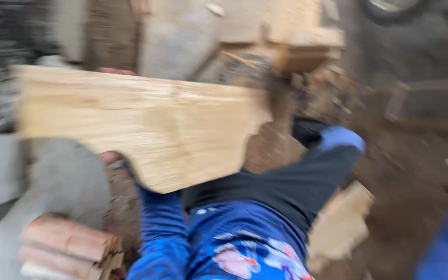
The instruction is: The person sits on the ground and uses a bow saw to cut a piece of light-colored wood held between their legs. They repeatedly saw through the wood, creating sawdust, and adjust the wood's position to continue cutting.
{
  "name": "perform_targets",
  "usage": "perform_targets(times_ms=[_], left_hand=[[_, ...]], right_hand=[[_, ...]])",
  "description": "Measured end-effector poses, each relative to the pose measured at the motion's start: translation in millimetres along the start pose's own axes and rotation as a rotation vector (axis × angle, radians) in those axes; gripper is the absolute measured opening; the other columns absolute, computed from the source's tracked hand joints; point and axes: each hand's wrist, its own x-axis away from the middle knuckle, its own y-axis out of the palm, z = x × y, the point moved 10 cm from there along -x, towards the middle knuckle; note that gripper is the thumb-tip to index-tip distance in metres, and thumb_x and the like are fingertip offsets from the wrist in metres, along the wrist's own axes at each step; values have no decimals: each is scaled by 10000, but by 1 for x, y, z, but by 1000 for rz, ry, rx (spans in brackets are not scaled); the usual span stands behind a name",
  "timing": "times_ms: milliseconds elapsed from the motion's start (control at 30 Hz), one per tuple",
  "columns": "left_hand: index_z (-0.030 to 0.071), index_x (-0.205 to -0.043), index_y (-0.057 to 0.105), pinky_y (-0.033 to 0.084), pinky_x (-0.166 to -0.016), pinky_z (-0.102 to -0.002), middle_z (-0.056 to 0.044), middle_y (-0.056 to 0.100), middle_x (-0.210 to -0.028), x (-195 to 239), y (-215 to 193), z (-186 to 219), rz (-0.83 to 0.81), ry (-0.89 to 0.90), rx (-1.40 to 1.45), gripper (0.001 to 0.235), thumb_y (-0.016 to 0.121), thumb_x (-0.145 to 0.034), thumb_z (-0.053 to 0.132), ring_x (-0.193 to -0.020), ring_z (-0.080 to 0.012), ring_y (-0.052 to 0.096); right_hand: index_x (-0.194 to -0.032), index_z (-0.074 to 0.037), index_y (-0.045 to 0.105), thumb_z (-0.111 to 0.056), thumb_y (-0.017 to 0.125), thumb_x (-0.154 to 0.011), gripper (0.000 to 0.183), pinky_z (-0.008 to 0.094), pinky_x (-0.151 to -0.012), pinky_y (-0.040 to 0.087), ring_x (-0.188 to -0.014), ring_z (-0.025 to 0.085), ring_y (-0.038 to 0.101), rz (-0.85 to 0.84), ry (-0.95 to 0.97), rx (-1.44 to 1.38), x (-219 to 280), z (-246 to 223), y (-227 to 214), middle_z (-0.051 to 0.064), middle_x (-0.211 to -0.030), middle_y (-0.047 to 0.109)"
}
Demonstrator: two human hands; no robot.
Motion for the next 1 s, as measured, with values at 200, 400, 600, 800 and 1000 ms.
perform_targets(times_ms=[200,400,600,800,1000], left_hand=[[-18,-1553,357,508,-1104,-543,-174,550,-1414,6,67,-90,-65,-267,137,1052,894,-742,383,-1286,-327,588],[-54,-1524,396,527,-1073,-512,-185,589,-1344,9,104,-108,-118,-399,102,1033,953,-715,265,-1220,-328,618],[176,-1671,236,471,-1155,-351,-80,490,-1473,-12,199,-122,-330,23,-110,1182,945,-728,110,-1341,-228,527],[224,-1689,136,339,-1263,-325,-60,372,-1614,-17,251,-160,-497,40,-109,1334,1014,-696,81,-1470,-202,420],[159,-1689,67,310,-1301,-379,-71,308,-1720,-10,227,-206,-503,-73,-167,1402,1028,-667,157,-1528,-223,371]], right_hand=[[-1121,-4,732,-310,866,-910,396,392,-755,552,-849,176,686,145,143,19,78,-112,-47,119,-1002,747],[-1042,0,740,-333,846,-912,373,419,-722,552,-792,225,688,142,213,67,90,-139,-43,159,-938,746],[-1038,-30,738,-362,855,-831,408,422,-771,552,-853,275,729,170,210,94,104,-153,-42,165,-947,754],[-1029,-34,738,-386,844,-832,417,431,-801,541,-869,297,725,169,302,73,126,-141,-44,187,-932,752],[-1015,-27,727,-362,838,-811,408,407,-764,540,-830,261,716,193,363,-31,142,-124,-43,164,-898,747]])
